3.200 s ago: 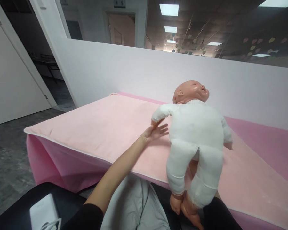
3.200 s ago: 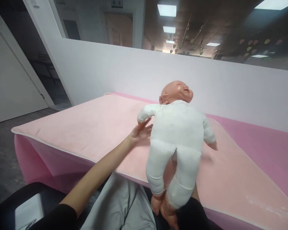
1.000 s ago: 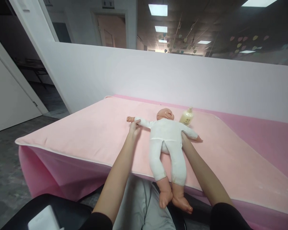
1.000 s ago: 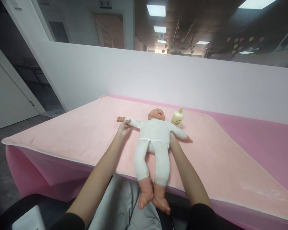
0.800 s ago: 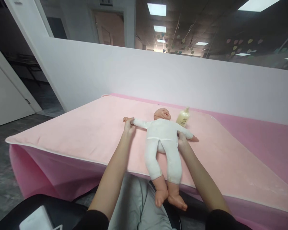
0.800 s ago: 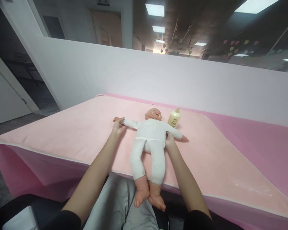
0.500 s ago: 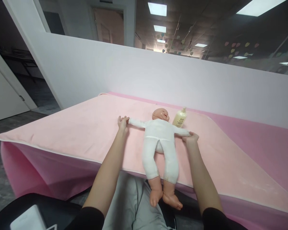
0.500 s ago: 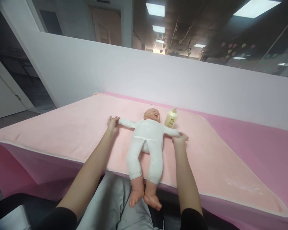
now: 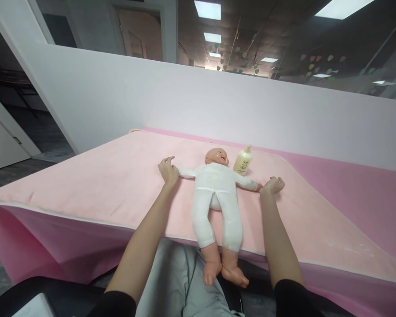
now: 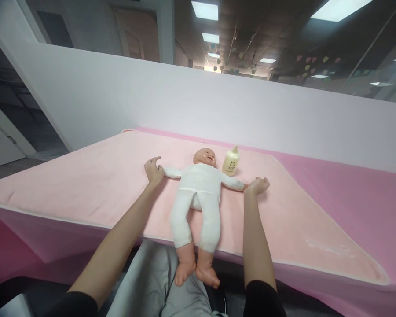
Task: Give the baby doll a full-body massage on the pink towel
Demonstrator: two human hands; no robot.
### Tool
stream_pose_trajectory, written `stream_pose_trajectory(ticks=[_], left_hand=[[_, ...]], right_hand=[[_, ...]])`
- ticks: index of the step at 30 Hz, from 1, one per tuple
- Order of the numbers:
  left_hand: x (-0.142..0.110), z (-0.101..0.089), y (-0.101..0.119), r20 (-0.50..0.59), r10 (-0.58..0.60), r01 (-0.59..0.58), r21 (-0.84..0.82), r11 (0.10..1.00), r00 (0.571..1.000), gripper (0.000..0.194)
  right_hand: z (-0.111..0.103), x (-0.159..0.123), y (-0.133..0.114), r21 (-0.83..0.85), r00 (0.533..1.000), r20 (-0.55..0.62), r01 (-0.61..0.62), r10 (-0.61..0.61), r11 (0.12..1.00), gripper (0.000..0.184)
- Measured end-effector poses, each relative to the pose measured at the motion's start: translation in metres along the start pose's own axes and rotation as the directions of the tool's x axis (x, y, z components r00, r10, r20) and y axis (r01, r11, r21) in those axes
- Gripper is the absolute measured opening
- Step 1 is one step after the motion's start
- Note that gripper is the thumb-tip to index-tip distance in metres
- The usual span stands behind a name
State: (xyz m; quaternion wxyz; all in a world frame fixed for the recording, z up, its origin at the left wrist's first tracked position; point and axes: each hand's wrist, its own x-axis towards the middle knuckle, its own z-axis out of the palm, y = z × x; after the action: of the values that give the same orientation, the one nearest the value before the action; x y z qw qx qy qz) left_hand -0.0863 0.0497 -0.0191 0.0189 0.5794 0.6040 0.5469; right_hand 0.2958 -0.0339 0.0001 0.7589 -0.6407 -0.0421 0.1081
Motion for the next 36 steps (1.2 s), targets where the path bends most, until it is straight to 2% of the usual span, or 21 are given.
stream_pose_trajectory(ticks=[2,3,5,6,7,9,10,11,12,15,17,25,36], left_hand=[[-0.006,0.0,0.012,0.007,0.109,-0.109,-0.015,0.994,0.994,0.043],[-0.011,0.002,0.019,0.027,0.168,-0.166,-0.041,0.985,0.986,0.04],[-0.021,0.005,0.033,0.113,0.31,-0.298,-0.11,0.948,0.944,0.034],[-0.026,0.007,0.038,0.185,0.394,-0.372,-0.147,0.917,0.9,0.032],[-0.03,0.009,0.043,0.27,0.471,-0.436,-0.183,0.881,0.84,0.031],[-0.036,0.014,0.048,0.418,0.552,-0.497,-0.242,0.833,0.722,0.031],[-0.038,0.015,0.048,0.468,0.554,-0.494,-0.258,0.83,0.688,0.031],[-0.038,0.017,0.048,0.496,0.541,-0.476,-0.264,0.839,0.679,0.032],[-0.038,0.018,0.047,0.508,0.52,-0.451,-0.264,0.853,0.686,0.032],[-0.035,0.019,0.044,0.512,0.49,-0.413,-0.264,0.872,0.705,0.032],[-0.034,0.019,0.044,0.513,0.484,-0.408,-0.262,0.875,0.709,0.032],[-0.036,0.018,0.045,0.516,0.469,-0.385,-0.267,0.883,0.717,0.033],[-0.037,0.018,0.046,0.517,0.467,-0.379,-0.273,0.884,0.718,0.033]], right_hand=[[0.004,-0.016,-0.004,0.003,0.99,0.011,0.141,-0.141,0.99,0.035],[0.007,-0.025,-0.004,-0.004,0.973,0.056,0.223,-0.223,0.975,0.034],[0.013,-0.048,0.0,-0.024,0.895,0.235,0.395,-0.379,0.918,0.03],[0.016,-0.06,0.004,-0.021,0.822,0.356,0.483,-0.445,0.875,0.028],[0.019,-0.071,0.008,-0.008,0.717,0.486,0.574,-0.499,0.818,0.027],[0.023,-0.089,0.017,0.05,0.462,0.71,0.72,-0.532,0.692,0.026],[0.024,-0.096,0.021,0.077,0.361,0.775,0.761,-0.519,0.644,0.026],[0.025,-0.099,0.024,0.091,0.298,0.814,0.782,-0.499,0.616,0.026],[0.025,-0.101,0.026,0.092,0.275,0.832,0.789,-0.482,0.608,0.026],[0.024,-0.1,0.028,0.054,0.318,0.827,0.776,-0.463,0.629,0.027],[0.023,-0.097,0.027,0.047,0.329,0.824,0.772,-0.462,0.634,0.027],[0.023,-0.098,0.027,0.044,0.33,0.822,0.775,-0.464,0.631,0.027],[0.023,-0.095,0.028,0.039,0.308,0.833,0.796,-0.459,0.604,0.029]])
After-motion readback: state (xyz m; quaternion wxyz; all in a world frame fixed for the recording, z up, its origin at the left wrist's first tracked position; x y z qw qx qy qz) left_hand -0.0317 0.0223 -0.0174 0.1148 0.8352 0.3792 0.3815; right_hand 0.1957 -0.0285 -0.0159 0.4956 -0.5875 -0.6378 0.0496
